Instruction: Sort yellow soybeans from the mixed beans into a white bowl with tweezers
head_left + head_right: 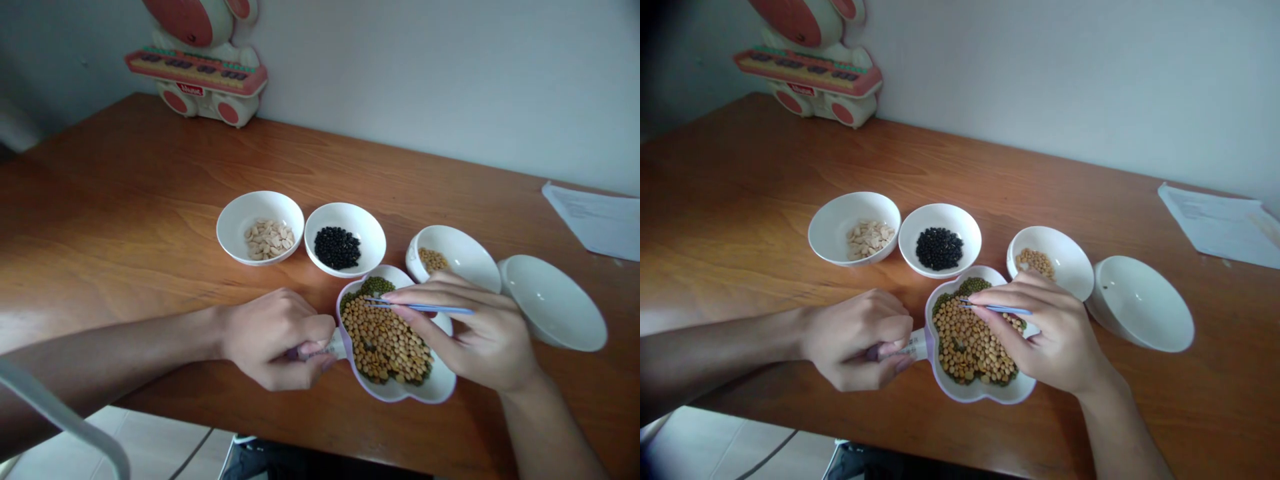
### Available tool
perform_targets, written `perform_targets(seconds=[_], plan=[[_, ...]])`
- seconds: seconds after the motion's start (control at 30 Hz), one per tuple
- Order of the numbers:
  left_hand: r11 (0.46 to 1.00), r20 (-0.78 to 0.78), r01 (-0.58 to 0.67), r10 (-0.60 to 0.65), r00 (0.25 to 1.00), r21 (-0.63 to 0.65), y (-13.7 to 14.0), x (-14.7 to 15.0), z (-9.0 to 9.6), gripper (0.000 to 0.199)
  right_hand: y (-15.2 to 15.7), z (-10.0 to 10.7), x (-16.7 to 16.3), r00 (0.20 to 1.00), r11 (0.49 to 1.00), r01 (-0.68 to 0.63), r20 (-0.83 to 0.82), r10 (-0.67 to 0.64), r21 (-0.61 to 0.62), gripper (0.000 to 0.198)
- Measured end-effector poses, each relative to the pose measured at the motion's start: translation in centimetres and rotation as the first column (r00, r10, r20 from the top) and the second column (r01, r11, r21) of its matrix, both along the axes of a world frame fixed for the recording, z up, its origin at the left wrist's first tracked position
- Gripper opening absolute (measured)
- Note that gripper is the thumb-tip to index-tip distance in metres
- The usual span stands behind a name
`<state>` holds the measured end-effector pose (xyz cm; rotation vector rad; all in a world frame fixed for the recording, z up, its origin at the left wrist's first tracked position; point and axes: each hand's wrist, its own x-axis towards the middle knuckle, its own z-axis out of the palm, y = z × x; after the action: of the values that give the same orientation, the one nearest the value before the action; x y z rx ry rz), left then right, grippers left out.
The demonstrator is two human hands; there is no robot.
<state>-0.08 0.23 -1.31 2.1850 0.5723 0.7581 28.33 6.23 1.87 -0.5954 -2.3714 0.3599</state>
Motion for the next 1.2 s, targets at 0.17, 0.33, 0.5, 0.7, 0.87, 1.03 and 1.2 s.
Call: perform_targets(seconds=[0.17,0.33,0.5,0.7,0.87,1.03,1.2], plan=[[1.000,-0.007,0.000,0.000,1.000,0.005,0.04,-0.06,0.06,0.029,-0.03,0.14,-0.23,1.000,0.999,-0.010,-0.001,0.010,-0.031,0.026],[1.000,-0.010,0.004,-0.004,1.000,0.008,0.05,-0.09,0.03,0.029,-0.01,0.09,-0.54,1.000,1.000,-0.011,0.019,0.012,-0.027,0.027],[1.000,-0.002,0.002,-0.002,1.000,-0.007,0.02,-0.07,-0.03,0.028,0.01,0.14,-0.61,1.000,1.000,-0.005,0.027,0.005,-0.028,0.028],[1.000,-0.004,0.002,-0.002,1.000,0.003,0.00,-0.06,-0.05,0.028,0.09,0.16,-0.56,1.000,1.000,-0.006,0.012,0.006,-0.025,0.029],[1.000,-0.002,-0.002,0.002,1.000,-0.003,0.00,-0.05,-0.09,0.028,0.16,0.31,-0.49,1.000,1.000,-0.015,-0.001,0.015,0.001,0.024],[1.000,-0.007,-0.003,0.003,1.000,-0.009,0.00,-0.07,-0.06,0.028,0.14,0.20,-0.46,0.999,1.000,-0.007,0.042,0.007,0.001,0.024],[1.000,0.005,-0.001,0.001,1.000,-0.008,0.02,-0.05,-0.01,0.028,0.12,0.10,-0.48,0.999,1.000,-0.014,0.041,0.014,-0.015,0.027]])
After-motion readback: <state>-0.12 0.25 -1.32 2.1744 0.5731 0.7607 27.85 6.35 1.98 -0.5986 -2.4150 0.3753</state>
